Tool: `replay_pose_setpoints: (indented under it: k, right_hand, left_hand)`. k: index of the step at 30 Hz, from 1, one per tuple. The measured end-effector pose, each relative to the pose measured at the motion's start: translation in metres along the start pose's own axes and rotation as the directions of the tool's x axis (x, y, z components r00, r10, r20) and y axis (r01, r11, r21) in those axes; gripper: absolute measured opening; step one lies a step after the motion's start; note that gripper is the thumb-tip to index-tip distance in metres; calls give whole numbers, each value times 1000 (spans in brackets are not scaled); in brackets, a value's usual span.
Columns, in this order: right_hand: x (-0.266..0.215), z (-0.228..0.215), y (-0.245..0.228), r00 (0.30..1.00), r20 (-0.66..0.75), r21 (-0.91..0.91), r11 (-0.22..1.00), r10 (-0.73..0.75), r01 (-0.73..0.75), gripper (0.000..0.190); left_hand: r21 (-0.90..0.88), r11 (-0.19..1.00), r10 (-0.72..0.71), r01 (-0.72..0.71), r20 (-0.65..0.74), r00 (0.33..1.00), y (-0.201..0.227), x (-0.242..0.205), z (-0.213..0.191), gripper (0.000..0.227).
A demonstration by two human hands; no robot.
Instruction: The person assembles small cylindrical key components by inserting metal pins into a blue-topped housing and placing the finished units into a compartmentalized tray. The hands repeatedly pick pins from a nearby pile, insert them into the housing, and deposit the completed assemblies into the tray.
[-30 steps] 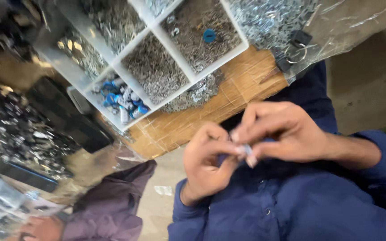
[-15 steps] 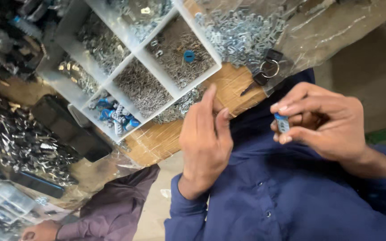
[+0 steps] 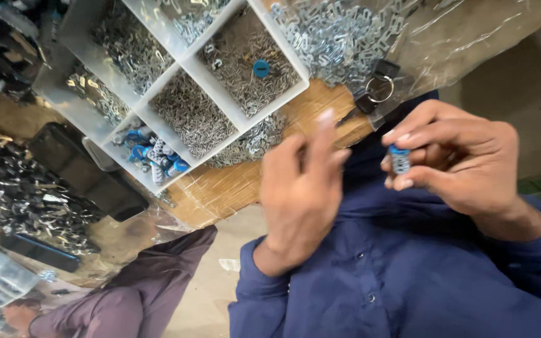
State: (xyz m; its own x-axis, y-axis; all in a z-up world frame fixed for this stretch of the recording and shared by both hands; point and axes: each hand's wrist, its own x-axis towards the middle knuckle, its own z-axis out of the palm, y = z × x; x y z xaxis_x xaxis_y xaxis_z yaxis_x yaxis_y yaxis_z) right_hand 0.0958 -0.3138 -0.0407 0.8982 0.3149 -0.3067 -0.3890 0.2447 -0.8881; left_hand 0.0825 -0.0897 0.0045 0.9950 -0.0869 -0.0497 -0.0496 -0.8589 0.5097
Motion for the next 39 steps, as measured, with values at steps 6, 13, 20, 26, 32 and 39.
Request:
replay_pose_setpoints:
  k: [6, 13, 20, 26, 32, 39]
  right_hand:
    - [-7, 2, -3, 999, 12, -14, 999, -30, 30, 32]
    - [-4, 32, 20, 987, 107, 88, 988, 120, -129, 40]
    - [4, 58, 28, 966, 223, -42, 991, 133, -127, 37]
    - [-4, 67, 36, 968, 227, -22, 995, 103, -100, 34]
    - [2, 102, 49, 934, 303, 142, 960, 190, -241, 34]
    - [7, 109, 47, 927, 332, 41, 979, 174, -199, 38]
  left_hand:
    - [-112, 982, 155, -155, -7, 988, -34, -18, 11, 31]
    - [-506, 862, -65, -42, -191, 979, -42, -43, -10, 19]
    - [-582, 812, -76, -39, -172, 982, -36, -60, -18, 23]
    - [-431, 874, 169, -224, -164, 972, -48, -55, -20, 33]
    - [-557, 829, -120, -45, -256, 959, -69, -80, -42, 27]
    - [-647, 761, -157, -56, -267, 951, -66, -92, -27, 26]
